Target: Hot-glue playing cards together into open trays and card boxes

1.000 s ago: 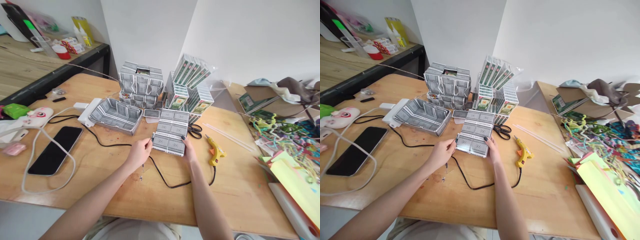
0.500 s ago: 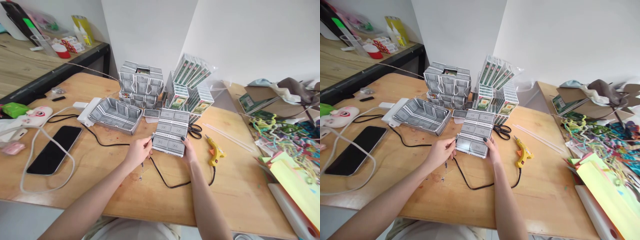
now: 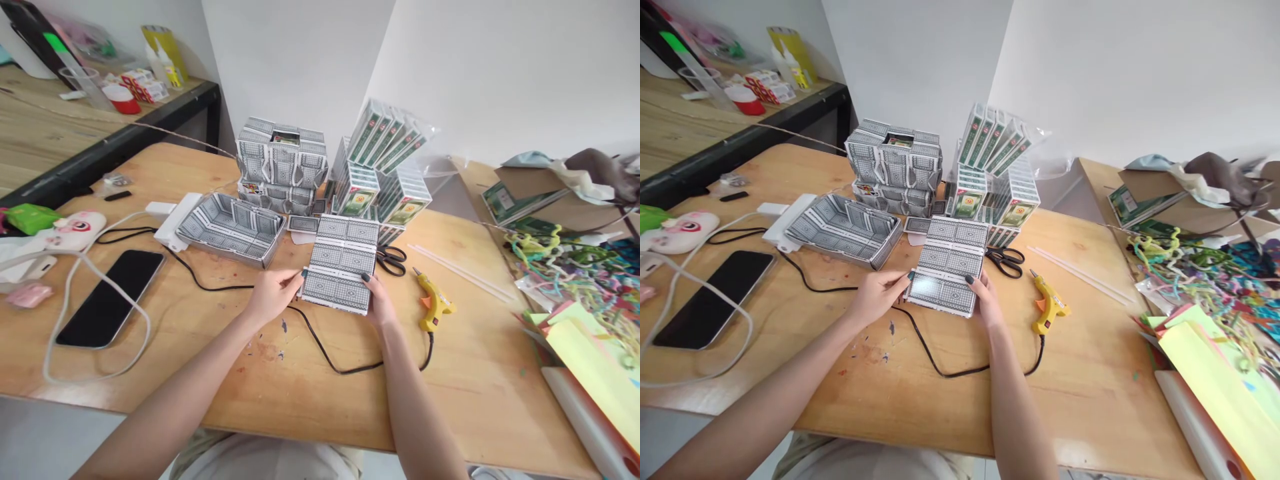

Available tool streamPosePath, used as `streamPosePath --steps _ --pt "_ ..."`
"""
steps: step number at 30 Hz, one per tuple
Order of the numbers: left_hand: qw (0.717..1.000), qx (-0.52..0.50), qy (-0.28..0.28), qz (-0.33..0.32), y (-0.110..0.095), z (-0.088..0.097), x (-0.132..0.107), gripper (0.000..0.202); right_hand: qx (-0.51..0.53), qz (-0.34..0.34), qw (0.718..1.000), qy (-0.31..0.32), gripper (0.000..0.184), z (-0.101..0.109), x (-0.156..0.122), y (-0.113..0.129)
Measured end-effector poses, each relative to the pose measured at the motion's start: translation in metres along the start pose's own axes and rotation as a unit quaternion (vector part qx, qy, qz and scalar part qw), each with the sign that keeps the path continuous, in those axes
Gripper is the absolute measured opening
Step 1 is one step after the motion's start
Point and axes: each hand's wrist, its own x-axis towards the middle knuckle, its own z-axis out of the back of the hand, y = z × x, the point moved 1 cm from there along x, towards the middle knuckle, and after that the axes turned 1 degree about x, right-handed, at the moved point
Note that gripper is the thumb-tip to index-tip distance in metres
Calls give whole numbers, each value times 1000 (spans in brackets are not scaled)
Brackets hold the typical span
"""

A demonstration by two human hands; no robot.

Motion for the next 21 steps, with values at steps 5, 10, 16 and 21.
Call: streamPosePath --steps 5,10,16,21 --pt "1000 16 -16 -16 -2 -2 0 35 0 -1 1000 2 41 0 0 0" --pt "997 39 -54 -33 -8 -4 -1 35 -3 1 1000 1 35 -1 0 -1" --pt "995 74 -62 -31 -9 -7 -5 35 -1 9 1000 -8 37 -2 -1 0" --pt "1000 12 14 -19 -10 -8 -10 18 15 7 1000 -24 36 1 1 1"
